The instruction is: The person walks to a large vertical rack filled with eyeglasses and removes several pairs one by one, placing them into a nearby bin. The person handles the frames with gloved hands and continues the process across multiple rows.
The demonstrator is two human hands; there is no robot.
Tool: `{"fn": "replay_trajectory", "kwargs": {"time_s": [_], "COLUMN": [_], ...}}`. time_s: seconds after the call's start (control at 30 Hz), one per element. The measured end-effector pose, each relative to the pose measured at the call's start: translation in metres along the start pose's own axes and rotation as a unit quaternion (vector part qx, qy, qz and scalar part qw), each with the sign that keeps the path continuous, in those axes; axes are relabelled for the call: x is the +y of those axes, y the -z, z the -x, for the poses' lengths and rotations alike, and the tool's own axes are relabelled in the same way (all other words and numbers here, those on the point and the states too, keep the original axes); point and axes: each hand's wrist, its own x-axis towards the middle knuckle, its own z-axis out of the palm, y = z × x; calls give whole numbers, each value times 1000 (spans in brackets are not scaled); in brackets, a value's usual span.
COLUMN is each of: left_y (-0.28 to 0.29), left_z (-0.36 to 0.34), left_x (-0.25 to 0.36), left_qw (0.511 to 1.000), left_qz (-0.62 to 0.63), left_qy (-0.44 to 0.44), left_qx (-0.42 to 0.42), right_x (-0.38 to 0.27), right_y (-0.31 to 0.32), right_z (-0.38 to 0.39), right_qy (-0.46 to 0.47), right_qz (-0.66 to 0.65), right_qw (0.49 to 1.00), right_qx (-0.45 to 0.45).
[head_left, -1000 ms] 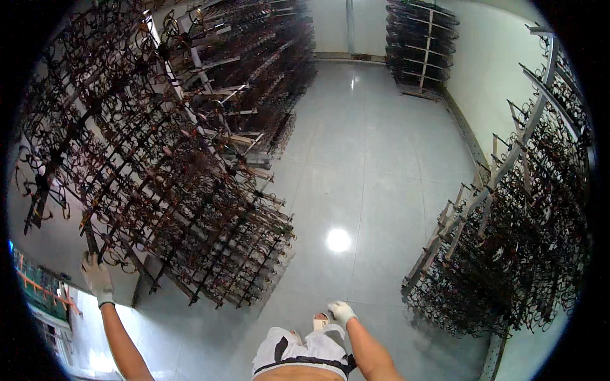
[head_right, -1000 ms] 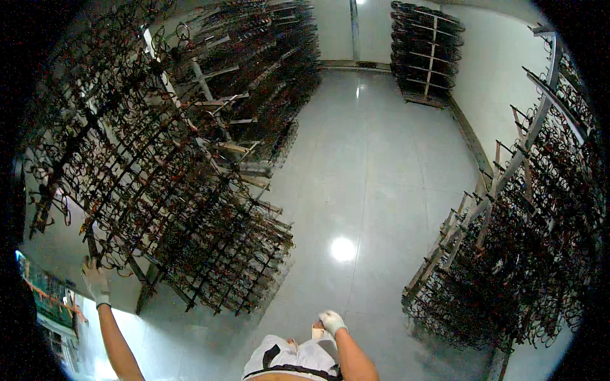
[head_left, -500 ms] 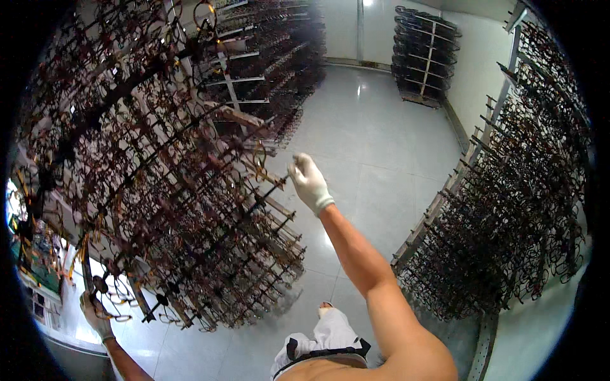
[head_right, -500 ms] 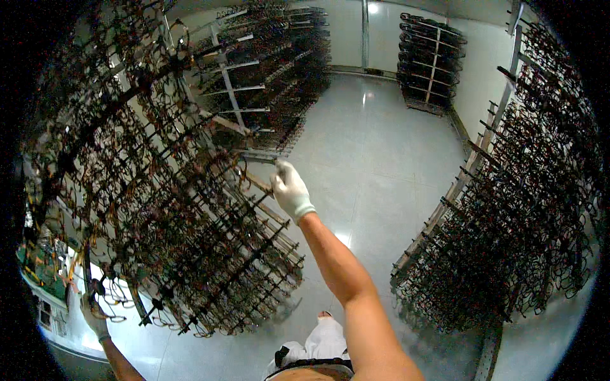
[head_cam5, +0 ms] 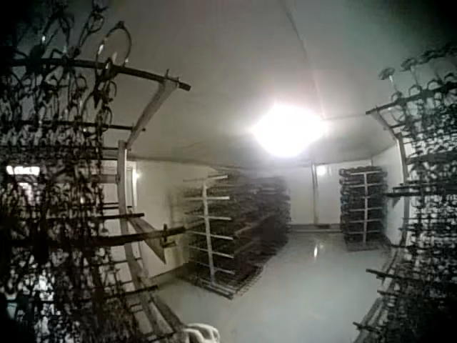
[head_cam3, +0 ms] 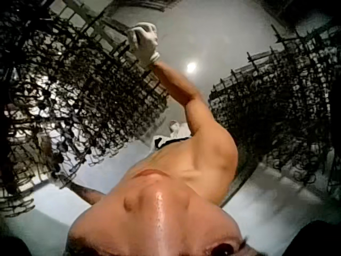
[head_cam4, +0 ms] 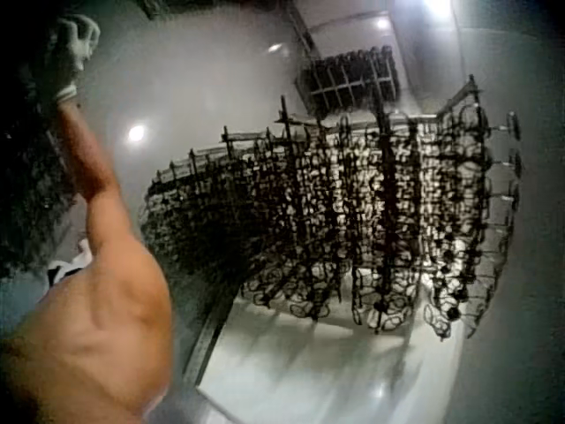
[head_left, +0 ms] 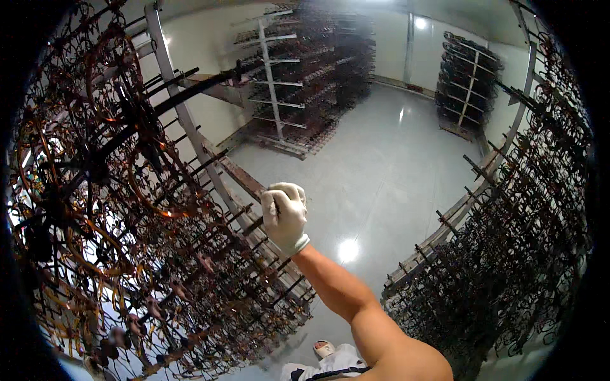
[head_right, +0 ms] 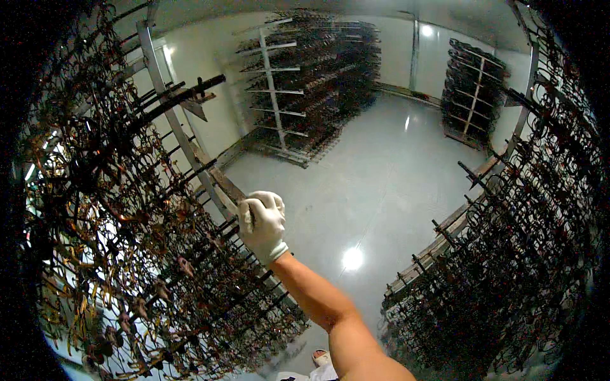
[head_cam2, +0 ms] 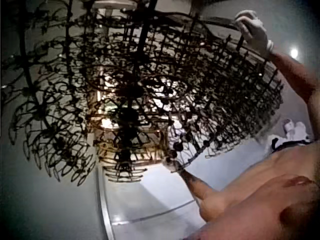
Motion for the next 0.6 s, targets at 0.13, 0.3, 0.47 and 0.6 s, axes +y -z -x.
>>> {"fn": "replay_trajectory", "kwargs": {"time_s": [0.13,0.3,0.47,0.6], "left_y": [66,118,165,209], "left_z": [59,126,174,205], "left_x": [13,22,37,55], "left_qw": [997,993,990,984], "left_qz": [-59,-87,-99,-130], "left_qy": [17,33,46,55], "left_qx": [42,68,85,110], "right_x": [-36,-68,-103,-135], "right_y": [37,64,86,107], "right_z": [20,44,59,71], "right_qy": [-9,-74,-90,-103], "right_qz": [-67,-116,-123,-170], "right_qw": [998,990,987,978], "right_qx": [19,-10,-47,-62]}}
